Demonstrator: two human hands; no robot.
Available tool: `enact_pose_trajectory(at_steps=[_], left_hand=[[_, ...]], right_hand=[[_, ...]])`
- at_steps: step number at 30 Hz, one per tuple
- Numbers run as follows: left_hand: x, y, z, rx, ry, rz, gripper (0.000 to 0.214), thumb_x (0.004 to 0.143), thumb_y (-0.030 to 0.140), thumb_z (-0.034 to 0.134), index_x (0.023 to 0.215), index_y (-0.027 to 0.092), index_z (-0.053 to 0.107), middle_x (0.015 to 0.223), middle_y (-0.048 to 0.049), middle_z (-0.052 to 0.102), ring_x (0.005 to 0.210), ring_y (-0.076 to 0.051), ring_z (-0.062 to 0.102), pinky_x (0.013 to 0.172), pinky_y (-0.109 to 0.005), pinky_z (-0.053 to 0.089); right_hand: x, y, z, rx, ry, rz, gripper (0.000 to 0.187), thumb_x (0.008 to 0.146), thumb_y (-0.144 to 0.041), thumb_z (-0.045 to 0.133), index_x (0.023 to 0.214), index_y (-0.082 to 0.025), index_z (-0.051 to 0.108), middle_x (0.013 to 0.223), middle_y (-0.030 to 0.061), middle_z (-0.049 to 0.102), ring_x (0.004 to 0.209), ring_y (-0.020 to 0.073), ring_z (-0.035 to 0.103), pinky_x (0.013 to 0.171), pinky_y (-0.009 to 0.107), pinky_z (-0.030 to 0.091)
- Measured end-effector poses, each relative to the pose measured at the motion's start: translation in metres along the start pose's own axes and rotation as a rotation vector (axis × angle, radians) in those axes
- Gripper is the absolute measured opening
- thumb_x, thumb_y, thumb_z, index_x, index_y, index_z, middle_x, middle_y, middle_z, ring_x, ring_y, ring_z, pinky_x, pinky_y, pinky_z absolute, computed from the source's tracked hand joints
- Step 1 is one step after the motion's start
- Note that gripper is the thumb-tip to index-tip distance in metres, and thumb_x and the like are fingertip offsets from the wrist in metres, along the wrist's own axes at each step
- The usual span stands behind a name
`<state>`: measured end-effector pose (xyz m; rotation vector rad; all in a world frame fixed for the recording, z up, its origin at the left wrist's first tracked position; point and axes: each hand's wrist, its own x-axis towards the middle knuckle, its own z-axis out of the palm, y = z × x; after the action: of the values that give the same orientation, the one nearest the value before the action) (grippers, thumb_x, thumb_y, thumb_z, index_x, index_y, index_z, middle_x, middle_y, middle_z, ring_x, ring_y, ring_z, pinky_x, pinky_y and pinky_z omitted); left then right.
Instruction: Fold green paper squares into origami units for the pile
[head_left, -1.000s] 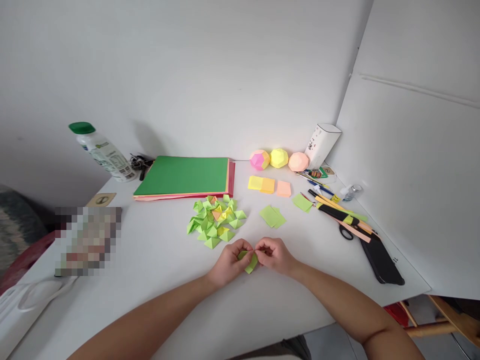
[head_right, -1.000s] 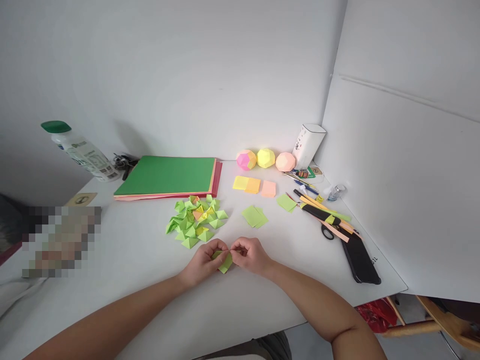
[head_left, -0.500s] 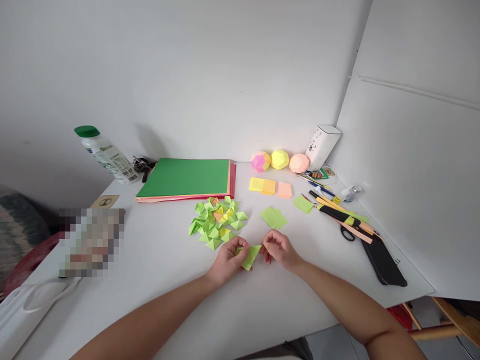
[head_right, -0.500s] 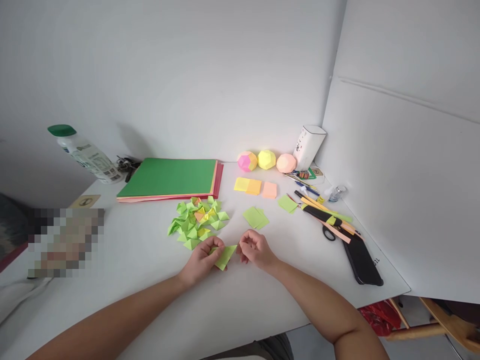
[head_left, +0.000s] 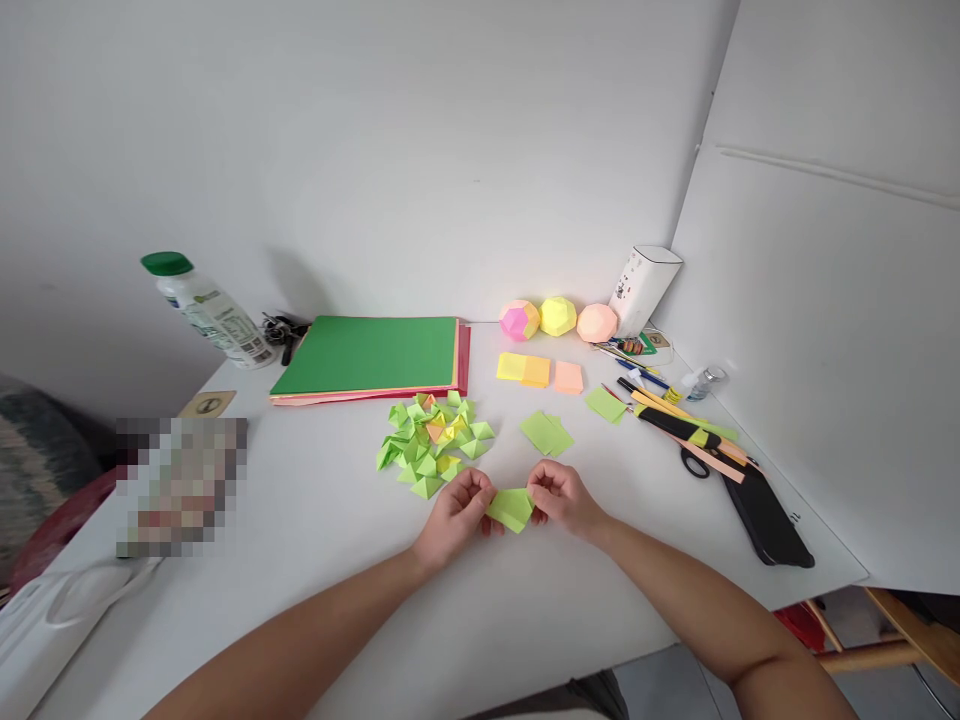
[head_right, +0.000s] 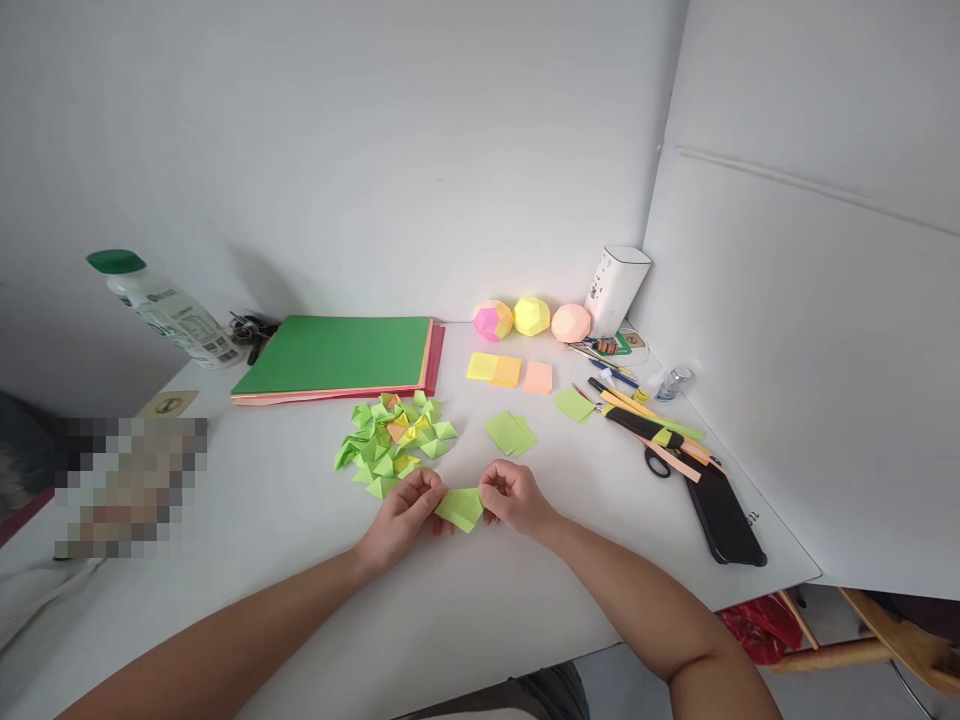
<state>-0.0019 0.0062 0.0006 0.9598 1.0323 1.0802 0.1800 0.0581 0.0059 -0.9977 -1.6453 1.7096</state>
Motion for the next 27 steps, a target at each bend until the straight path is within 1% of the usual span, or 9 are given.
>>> enact_pose_trajectory(at_steps=[2,4,7,9,14,17,21,24,27], left_hand=[[0.0002,-0.0001,-0.0004,-0.002,-0.041,0.01,0.029,0.079,0.047,0.054,0.083,0.02,0.042,0.06,0.0029,0.057,0.051,-0.013,0.056,0.049,-0.024,0.041],[0.0004,-0.0017,-0.0003,0.052,-0.077,0.008,0.03,0.077,0.046,0.057,0.085,0.019,0.045,0.063,0.003,0.056,0.05,-0.01,0.053,0.048,-0.023,0.04],[0.0006,-0.0041,0.0002,0.148,-0.074,-0.009,0.03,0.078,0.046,0.056,0.078,0.018,0.047,0.054,0.0058,0.049,0.041,-0.006,0.042,0.042,-0.019,0.031],[0.0006,-0.0042,0.0008,0.144,-0.047,-0.02,0.032,0.079,0.049,0.054,0.076,0.018,0.045,0.049,0.0078,0.045,0.037,-0.005,0.038,0.038,-0.018,0.026],[0.0004,-0.0021,0.0015,0.05,-0.021,-0.031,0.035,0.078,0.053,0.053,0.076,0.021,0.038,0.048,0.0082,0.048,0.036,-0.008,0.044,0.039,-0.02,0.031],[0.0008,-0.0026,0.0011,0.045,-0.006,-0.03,0.034,0.08,0.053,0.05,0.079,0.022,0.036,0.046,0.0085,0.049,0.036,-0.009,0.046,0.038,-0.019,0.028],[0.0005,-0.0012,0.0019,0.061,-0.027,-0.021,0.033,0.081,0.053,0.049,0.079,0.022,0.037,0.047,0.0076,0.051,0.038,-0.009,0.046,0.04,-0.019,0.028],[-0.0011,0.0026,0.0013,0.063,-0.062,-0.018,0.032,0.083,0.052,0.045,0.081,0.021,0.04,0.051,0.0053,0.054,0.043,-0.011,0.048,0.045,-0.021,0.032],[-0.0018,0.0047,-0.0021,0.033,-0.101,-0.025,0.034,0.086,0.052,0.036,0.081,0.02,0.045,0.052,0.0028,0.055,0.049,-0.013,0.049,0.051,-0.025,0.036]], right_hand=[[0.0007,0.0005,0.0001,0.001,-0.001,-0.007,0.014,0.077,-0.028,0.054,0.07,-0.018,0.047,0.054,-0.0046,0.05,0.045,0.0099,0.052,0.045,0.022,0.043],[0.0009,0.001,0.0012,-0.022,-0.017,-0.015,0.014,0.077,-0.028,0.055,0.07,-0.018,0.048,0.055,-0.0043,0.051,0.047,0.0096,0.052,0.046,0.022,0.043],[0.0006,0.0011,0.0029,-0.049,-0.039,-0.014,0.014,0.076,-0.028,0.056,0.07,-0.017,0.049,0.055,-0.0039,0.052,0.047,0.0093,0.052,0.046,0.022,0.042],[0.0004,0.0009,0.0031,-0.02,-0.025,-0.004,0.014,0.076,-0.028,0.055,0.07,-0.018,0.048,0.055,-0.0036,0.053,0.046,0.0095,0.052,0.044,0.021,0.041],[0.0013,0.0013,0.0005,0.122,0.051,-0.021,0.015,0.079,-0.028,0.052,0.07,-0.019,0.044,0.058,-0.003,0.056,0.044,0.0098,0.051,0.042,0.022,0.04],[0.0022,0.0013,-0.0003,0.181,0.031,-0.035,0.018,0.082,-0.032,0.049,0.073,-0.019,0.041,0.064,-0.0021,0.058,0.045,0.0097,0.052,0.043,0.023,0.041],[0.0028,0.0023,0.0011,0.125,-0.042,0.009,0.022,0.08,-0.037,0.056,0.084,-0.019,0.045,0.065,-0.0031,0.057,0.049,0.0098,0.054,0.048,0.023,0.043],[0.0034,0.0048,0.0015,0.048,-0.058,0.023,0.025,0.078,-0.039,0.059,0.079,-0.017,0.048,0.064,-0.0026,0.057,0.049,0.009,0.053,0.049,0.023,0.044],[0.0039,0.0058,0.0004,0.043,-0.054,0.026,0.028,0.077,-0.042,0.06,0.077,-0.016,0.049,0.067,-0.0007,0.059,0.05,0.009,0.054,0.049,0.023,0.044]])
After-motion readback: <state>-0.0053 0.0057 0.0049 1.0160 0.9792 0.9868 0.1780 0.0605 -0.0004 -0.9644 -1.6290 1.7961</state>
